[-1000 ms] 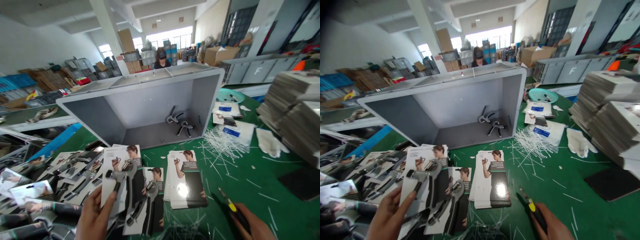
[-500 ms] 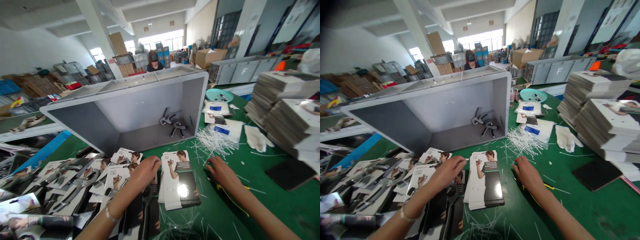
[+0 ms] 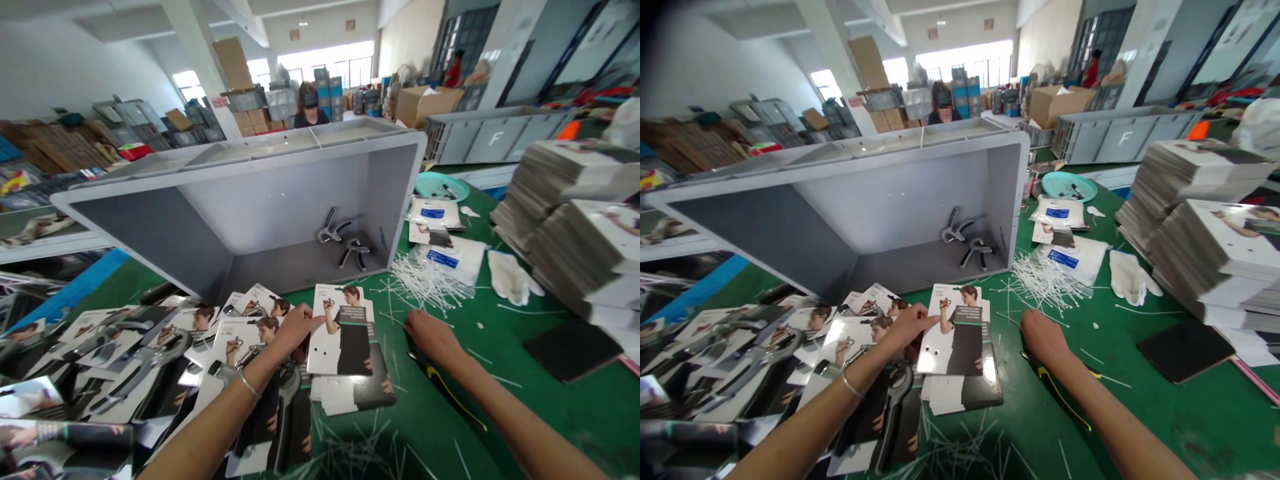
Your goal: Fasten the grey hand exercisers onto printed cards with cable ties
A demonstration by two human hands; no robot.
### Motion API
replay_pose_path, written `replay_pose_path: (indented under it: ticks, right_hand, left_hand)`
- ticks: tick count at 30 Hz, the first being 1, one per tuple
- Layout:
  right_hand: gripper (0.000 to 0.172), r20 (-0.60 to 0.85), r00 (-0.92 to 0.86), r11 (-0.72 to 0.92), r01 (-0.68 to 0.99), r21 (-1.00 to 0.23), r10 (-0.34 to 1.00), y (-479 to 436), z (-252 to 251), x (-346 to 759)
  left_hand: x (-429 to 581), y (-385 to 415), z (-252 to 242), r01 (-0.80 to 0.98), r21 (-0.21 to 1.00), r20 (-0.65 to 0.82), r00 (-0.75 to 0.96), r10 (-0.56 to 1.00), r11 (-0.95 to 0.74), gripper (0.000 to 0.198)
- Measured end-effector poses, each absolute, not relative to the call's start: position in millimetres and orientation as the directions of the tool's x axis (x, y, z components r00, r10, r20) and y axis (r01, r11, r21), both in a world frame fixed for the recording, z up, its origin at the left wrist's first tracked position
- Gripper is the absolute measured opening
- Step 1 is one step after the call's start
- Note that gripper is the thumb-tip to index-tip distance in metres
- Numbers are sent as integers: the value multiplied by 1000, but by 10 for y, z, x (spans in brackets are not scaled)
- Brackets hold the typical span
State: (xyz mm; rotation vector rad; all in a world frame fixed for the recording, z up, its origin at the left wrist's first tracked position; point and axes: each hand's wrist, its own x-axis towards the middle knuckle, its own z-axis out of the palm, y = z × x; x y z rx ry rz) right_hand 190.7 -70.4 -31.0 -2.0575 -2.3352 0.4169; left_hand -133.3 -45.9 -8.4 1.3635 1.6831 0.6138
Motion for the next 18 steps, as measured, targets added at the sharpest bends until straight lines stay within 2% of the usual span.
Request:
replay_pose_path:
  ticks: [3,6,8,10,11,12,14,15,18]
  right_hand:
    - [14,-152,-138,100,967,-234,979,-689,-277,1969]
    - [16,-105,-102,69,959,-276,989,-650,-138,2078]
    - [13,-34,-60,39,896,-443,998,-658,12,2094]
    - [12,22,-51,50,661,-749,998,-713,168,1991]
    - [15,43,-64,68,473,-879,997,-760,234,1887]
    - [17,62,-89,85,284,-955,994,-817,283,1753]
    - [20,100,-150,107,36,-994,984,-947,315,1431]
    - [20,114,-165,113,-15,-993,980,-1013,294,1267]
    - [18,143,-159,149,27,-988,977,-1166,118,883]
  left_hand:
    - [-1253,-503,111,427,866,-271,-36,962,260,32]
    - [-1178,-824,276,177,924,-357,87,930,338,36]
    - [-1152,-1127,330,17,915,-400,184,898,404,41]
    - [-1145,-1389,344,-97,889,-418,229,879,448,41]
    - [-1148,-1478,337,-140,876,-424,233,875,461,41]
    - [-1153,-1532,322,-170,868,-427,222,876,466,40]
    - [-1167,-1542,271,-201,869,-421,181,889,453,38]
    - [-1175,-1511,239,-202,876,-411,161,897,438,37]
    - [-1196,-1401,143,-182,903,-374,114,920,390,32]
